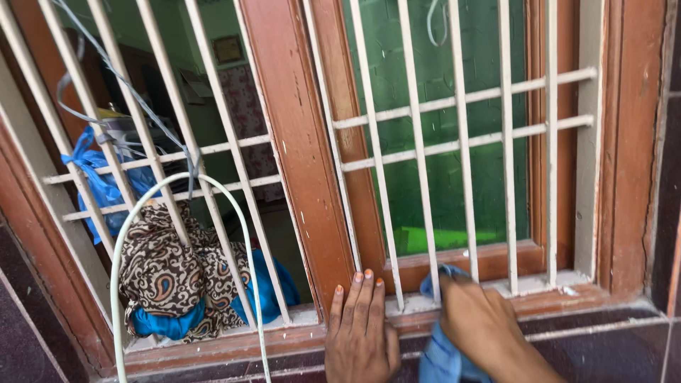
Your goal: The person wipes the white metal grilles and wooden frame of a window using a blue cloth. They clean the upper and lower sections of the window, moving the cloth along the bars and frame edges.
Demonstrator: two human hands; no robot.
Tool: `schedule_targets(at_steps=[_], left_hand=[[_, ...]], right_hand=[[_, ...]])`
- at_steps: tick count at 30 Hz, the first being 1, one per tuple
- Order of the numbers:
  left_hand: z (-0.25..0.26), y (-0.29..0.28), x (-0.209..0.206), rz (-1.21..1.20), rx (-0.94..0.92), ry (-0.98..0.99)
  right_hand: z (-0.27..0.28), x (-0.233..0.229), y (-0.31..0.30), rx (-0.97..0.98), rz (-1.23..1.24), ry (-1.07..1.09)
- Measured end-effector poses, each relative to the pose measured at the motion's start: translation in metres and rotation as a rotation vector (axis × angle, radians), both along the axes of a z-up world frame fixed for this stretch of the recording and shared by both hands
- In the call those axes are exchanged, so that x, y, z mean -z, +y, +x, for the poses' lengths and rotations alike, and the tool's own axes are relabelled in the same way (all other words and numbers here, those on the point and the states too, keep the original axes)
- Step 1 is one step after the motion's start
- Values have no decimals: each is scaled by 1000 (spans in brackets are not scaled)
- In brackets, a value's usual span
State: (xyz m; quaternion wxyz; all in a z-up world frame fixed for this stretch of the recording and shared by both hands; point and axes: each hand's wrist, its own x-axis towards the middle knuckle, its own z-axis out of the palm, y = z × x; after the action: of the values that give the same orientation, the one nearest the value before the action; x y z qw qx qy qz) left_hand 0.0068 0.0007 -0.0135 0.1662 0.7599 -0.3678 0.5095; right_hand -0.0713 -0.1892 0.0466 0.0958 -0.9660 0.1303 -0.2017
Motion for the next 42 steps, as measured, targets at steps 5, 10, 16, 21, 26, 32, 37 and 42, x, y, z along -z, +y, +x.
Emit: schedule_targets(at_steps=[5,10,16,21,26,32,37,42], left_hand=[[0,-3,-3,2,-6,6],[1,0,2,8,-6,1],[7,-5,-2,3,-15,-45],[15,-7,8,-2,-12,-90],[30,-7,19,-31,-50,-93],[47,-9,23,20,-38,-163],[47,-7,33,15,-44,-108],[47,-10,23,21,-57,-128]], right_hand=[[1,39,-26,-76,22,-95],[-37,52,-66,61,182,-291],[-15,7,-58,134,264,-186],[-33,22,-61,85,200,-55],[-21,31,-61,80,56,-192],[-45,23,-76,-4,308,-142],[-52,22,-106,244,165,-328],[-38,26,-118,118,-188,-252]])
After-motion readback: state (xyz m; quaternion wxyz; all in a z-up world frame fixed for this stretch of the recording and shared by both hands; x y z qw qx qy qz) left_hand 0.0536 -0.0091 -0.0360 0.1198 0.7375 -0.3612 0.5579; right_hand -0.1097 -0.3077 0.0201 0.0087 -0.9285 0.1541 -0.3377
